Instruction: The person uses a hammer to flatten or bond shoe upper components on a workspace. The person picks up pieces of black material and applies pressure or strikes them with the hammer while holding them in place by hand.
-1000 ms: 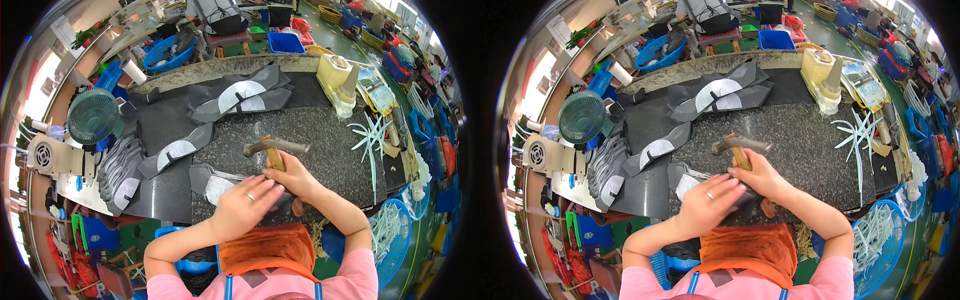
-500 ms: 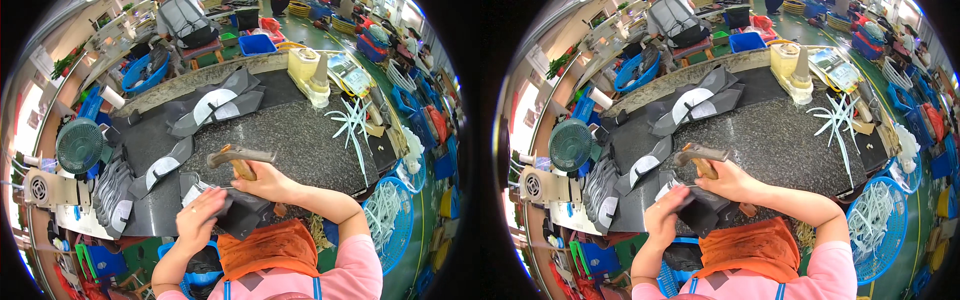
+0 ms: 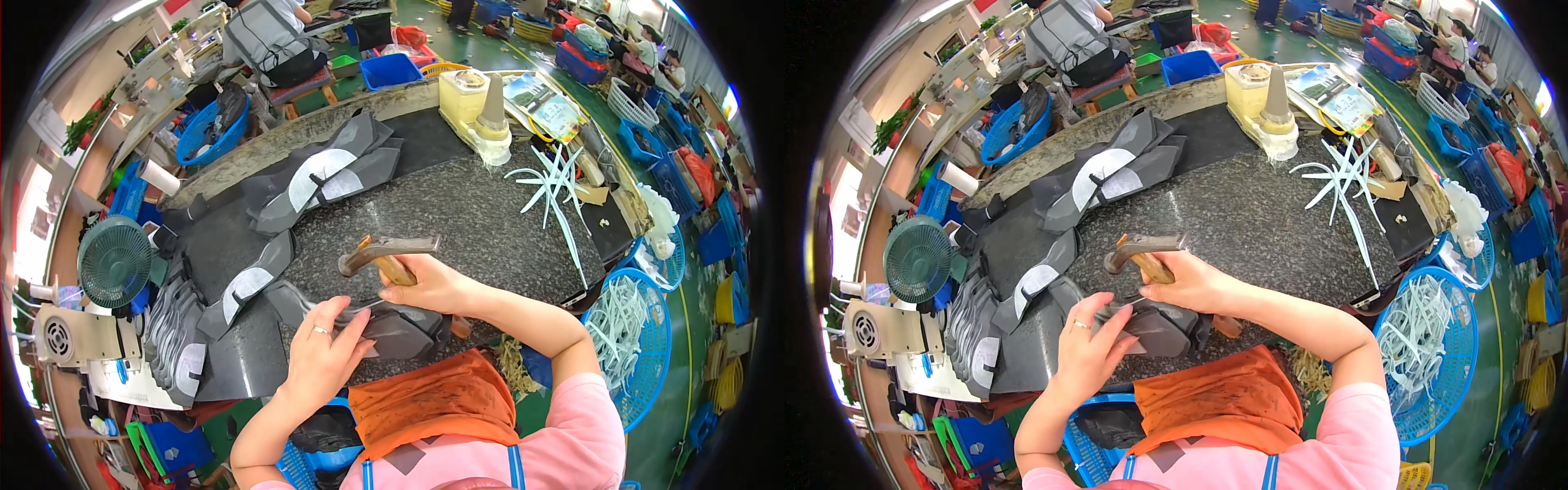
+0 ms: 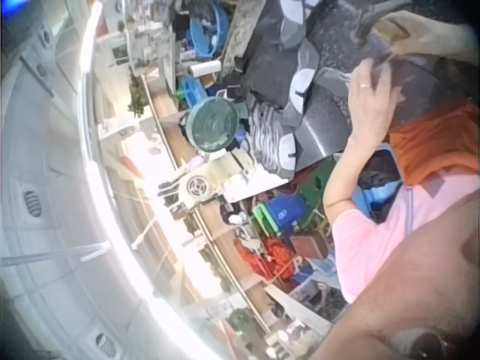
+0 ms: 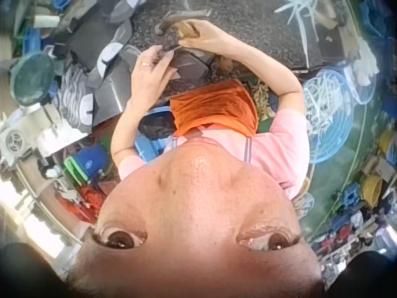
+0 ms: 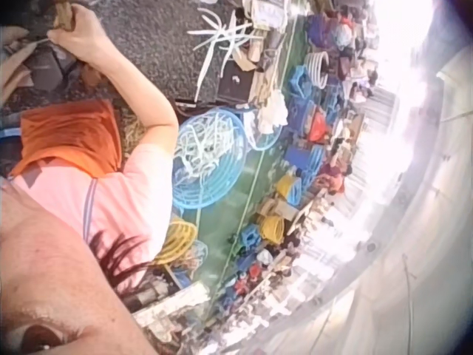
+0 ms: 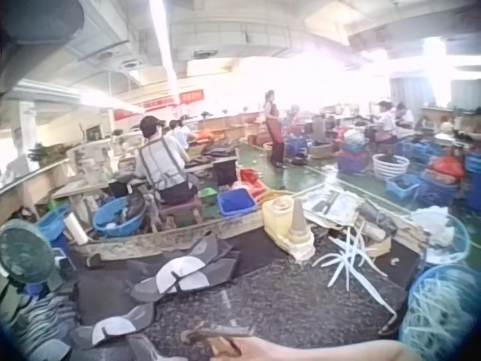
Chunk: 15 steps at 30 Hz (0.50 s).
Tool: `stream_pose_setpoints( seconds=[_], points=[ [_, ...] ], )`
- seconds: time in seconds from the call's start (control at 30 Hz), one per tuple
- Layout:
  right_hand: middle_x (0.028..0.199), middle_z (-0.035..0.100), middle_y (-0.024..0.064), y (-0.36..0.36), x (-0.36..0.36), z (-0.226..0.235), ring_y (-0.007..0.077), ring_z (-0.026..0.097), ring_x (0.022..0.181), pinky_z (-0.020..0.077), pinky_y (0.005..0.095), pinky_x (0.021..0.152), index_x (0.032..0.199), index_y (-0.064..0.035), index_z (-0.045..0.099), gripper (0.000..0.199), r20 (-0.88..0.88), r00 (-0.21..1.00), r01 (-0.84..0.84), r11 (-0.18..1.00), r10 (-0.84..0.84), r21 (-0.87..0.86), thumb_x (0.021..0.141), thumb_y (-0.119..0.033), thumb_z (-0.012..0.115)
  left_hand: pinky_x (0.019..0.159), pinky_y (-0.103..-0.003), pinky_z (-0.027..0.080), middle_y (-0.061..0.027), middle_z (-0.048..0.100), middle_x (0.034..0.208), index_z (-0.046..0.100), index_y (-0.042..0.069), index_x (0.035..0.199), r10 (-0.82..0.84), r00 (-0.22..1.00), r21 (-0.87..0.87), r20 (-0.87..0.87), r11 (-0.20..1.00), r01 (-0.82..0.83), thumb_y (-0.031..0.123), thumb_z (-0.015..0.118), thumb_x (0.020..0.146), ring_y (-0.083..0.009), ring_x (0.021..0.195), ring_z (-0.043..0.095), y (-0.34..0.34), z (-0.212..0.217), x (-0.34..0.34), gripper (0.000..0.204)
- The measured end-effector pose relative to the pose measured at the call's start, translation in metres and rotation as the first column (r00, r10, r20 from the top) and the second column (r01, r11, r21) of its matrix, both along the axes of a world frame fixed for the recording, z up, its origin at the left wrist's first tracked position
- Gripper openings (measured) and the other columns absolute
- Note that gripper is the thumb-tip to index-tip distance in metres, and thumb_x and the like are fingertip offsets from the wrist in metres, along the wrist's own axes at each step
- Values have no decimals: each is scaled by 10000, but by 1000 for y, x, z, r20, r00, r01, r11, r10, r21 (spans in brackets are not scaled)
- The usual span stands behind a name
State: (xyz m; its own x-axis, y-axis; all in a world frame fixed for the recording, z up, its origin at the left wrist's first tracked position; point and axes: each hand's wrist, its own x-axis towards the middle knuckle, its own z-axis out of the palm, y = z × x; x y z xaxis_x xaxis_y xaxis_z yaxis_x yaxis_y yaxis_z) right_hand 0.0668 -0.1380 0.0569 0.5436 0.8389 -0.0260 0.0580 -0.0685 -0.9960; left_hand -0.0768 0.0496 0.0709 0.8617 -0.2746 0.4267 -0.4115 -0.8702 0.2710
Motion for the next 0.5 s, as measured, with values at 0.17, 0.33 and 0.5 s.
stream_pose_setpoints(
  seconds=[0.17, 0.33, 0.5],
  points=[
    [914, 581, 29, 5, 4, -4, 135, 549, 845, 473, 311, 778, 1308, -70, 525, 472, 124, 991, 44, 998, -50, 50, 857, -103, 660, 831, -405, 493, -109, 601, 986, 639, 34, 1042, -28, 985, -7, -172, 1000, 28, 109, 813, 669, -316, 962, 581, 0, 6, 2, 418],
    [796, 648, 177, 14, 13, -7, 344, 668, 755, 504, 430, 709, 1070, -54, 596, 238, 391, 913, -54, 986, 113, -157, 869, -168, 654, 783, -368, 504, -87, 638, 926, 625, 51, 902, -308, 829, -263, -466, 943, 202, 102, 785, 732, -286, 912, 612, 23, 23, -9, 239],
    [778, 628, 198, 2, 83, -32, 377, 665, 730, 528, 454, 651, 954, -57, 515, 191, 756, 639, 153, 940, 143, -306, 933, -235, 579, 579, -278, 467, -114, 658, 695, 647, -21, 887, 399, 674, -171, -621, 771, -614, 34, 696, 785, -151, 607, 618, 111, 59, -56, 126]
  ],
)
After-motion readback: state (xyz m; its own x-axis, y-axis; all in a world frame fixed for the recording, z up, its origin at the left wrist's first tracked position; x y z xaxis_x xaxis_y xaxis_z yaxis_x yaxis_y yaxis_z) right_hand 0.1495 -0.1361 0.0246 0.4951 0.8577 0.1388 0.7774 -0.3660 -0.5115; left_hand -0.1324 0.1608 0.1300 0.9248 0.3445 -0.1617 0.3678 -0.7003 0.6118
